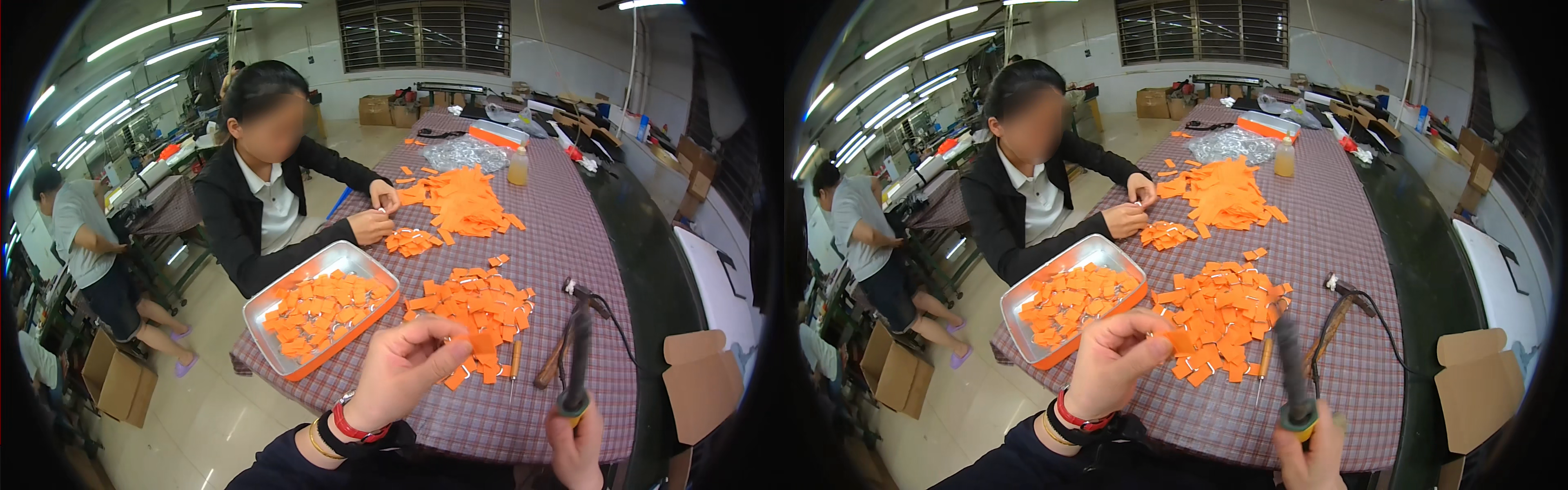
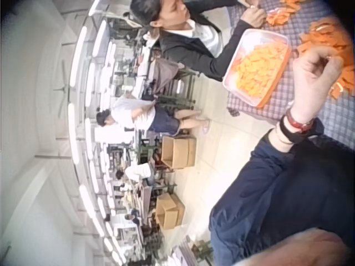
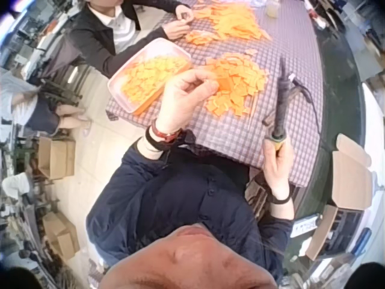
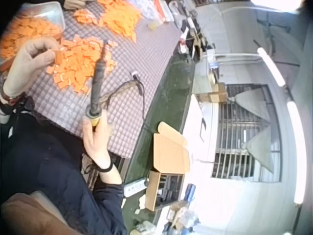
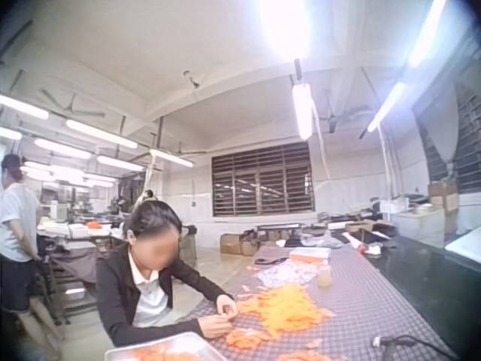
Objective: The recorder uses a heated edge-finishing tool to seal or burnish the edges of several small orange leather pieces.
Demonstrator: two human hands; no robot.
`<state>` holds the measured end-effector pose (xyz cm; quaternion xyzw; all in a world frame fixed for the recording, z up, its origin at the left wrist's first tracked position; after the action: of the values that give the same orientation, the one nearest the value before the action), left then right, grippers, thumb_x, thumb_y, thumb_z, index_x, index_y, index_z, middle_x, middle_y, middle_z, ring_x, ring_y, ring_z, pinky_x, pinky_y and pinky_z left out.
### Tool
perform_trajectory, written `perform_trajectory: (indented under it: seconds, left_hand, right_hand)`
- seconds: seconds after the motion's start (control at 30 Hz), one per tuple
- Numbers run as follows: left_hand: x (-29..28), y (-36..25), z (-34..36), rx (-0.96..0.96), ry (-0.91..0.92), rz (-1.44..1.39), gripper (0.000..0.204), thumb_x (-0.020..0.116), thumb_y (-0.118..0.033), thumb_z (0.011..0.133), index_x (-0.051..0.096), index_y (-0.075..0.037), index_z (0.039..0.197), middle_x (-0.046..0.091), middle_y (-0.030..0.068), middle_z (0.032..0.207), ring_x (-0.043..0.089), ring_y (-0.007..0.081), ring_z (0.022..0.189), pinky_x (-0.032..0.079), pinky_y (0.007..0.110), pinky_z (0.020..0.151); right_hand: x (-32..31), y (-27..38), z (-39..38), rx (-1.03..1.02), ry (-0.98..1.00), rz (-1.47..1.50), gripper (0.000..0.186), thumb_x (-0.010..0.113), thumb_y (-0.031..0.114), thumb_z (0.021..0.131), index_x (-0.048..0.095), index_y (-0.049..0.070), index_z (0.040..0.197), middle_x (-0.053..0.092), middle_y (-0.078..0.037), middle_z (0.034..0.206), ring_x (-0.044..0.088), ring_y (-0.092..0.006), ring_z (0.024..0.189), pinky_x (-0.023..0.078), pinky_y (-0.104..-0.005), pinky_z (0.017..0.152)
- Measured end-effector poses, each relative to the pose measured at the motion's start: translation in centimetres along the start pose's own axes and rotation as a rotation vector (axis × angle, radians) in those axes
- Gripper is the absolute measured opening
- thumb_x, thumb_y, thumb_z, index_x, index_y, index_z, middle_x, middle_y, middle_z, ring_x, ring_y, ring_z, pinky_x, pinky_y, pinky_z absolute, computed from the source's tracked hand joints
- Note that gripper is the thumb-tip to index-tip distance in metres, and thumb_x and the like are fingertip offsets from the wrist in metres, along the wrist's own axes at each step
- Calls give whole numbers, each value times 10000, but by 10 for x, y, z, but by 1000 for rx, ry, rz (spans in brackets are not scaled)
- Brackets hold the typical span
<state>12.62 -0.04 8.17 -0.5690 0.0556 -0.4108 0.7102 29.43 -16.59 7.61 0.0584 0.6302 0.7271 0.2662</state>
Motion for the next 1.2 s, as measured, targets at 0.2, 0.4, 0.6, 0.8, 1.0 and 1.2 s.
perform_trajectory:
  seconds: [0.2, 0.4, 0.6, 0.8, 1.0, 1.2]
  left_hand:
    - [25, 12, -11, -264, 226, 9, 156, 631, -26, 840, 619, 32, 984, 609, 29, 905, 556, 49, 780, 450, 171, 667]
    - [31, 13, -9, -348, 316, 124, 167, 656, -55, 827, 634, 27, 970, 635, 33, 879, 582, 54, 775, 471, 176, 682]
    - [29, 9, -9, -325, 333, 253, 149, 664, -37, 809, 646, 22, 944, 646, 48, 889, 595, 74, 807, 482, 202, 722]
    - [30, 8, -10, -320, 414, 274, 157, 665, -71, 811, 658, -1, 952, 655, 25, 859, 596, 56, 755, 484, 187, 672]
    - [28, 11, -12, -304, 476, 278, 147, 658, -57, 806, 661, -1, 942, 655, 34, 862, 596, 67, 757, 479, 196, 676]
    - [29, 10, -10, -235, 568, 341, 147, 658, -56, 805, 660, -5, 942, 649, 28, 841, 585, 64, 737, 471, 194, 657]
  right_hand:
    - [10, 20, 32, 44, -1, 493, 180, 591, -45, 807, 441, 19, 885, 610, -116, 870, 593, -150, 800, 484, -264, 708]
    - [4, 14, 33, 64, 201, 557, 253, 644, -47, 783, 418, 40, 856, 622, -185, 979, 609, -158, 860, 491, -262, 727]
    - [6, 14, 32, 15, 134, 393, 303, 716, -26, 734, 439, 51, 829, 649, -133, 891, 615, -117, 808, 441, -186, 600]
    - [4, 15, 34, 94, 193, 231, 455, 795, -47, 612, 422, 62, 849, 613, -129, 820, 610, -125, 720, 481, -191, 595]
    - [7, 12, 36, 160, 258, 474, 404, 778, -28, 662, 438, 58, 863, 612, -70, 778, 587, -94, 703, 457, -196, 591]
    - [7, 3, 38, 274, 366, 616, 433, 770, -69, 648, 418, 70, 858, 601, -86, 759, 604, -117, 694, 485, -214, 620]
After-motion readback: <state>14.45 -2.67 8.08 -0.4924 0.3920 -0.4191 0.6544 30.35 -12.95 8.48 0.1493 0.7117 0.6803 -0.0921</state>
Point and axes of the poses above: each hand's wrist, its own z-axis towards the middle knuckle, its own x-axis out of the palm, y = z × x, the point moved 2 cm from there along z, towards the middle knuckle
